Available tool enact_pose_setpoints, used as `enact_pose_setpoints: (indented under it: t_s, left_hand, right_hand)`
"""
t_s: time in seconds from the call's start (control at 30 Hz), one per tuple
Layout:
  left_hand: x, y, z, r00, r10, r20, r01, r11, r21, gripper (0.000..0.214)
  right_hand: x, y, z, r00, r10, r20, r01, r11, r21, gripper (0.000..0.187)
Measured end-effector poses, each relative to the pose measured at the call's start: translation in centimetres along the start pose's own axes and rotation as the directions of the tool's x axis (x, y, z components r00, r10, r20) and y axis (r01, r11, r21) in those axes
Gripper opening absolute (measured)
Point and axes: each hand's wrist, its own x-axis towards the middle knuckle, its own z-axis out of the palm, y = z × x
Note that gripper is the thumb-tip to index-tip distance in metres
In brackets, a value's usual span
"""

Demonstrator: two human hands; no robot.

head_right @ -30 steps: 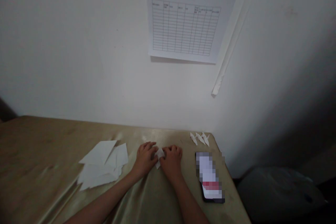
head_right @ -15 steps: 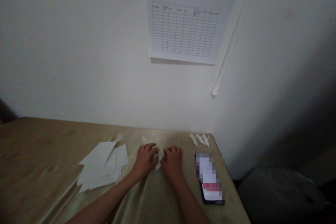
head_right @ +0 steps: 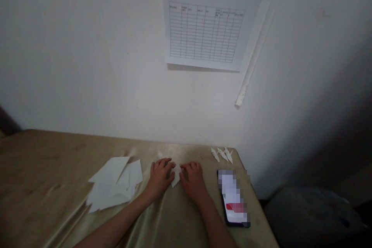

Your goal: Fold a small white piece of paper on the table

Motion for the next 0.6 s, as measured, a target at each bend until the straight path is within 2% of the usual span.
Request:
enact_pose_setpoints:
  t_s: [0.23,0.6]
  left_hand:
    - [0.0,-0.2,0.2,1.0,-0.002,-0.006,0.002,1.0,0.009,0.026]
    - [0.0,-0.1,-0.2,1.0,-0.011,0.021,0.011,1.0,0.01,0.026]
  right_hand:
    - [0.0,0.0,-1.7,0.997,-0.034,0.076,0.035,0.999,-0.008,0.04]
    - [-0.1,0.1,-1.7,0.997,-0.043,0.068,0.04,0.999,0.037,0.017]
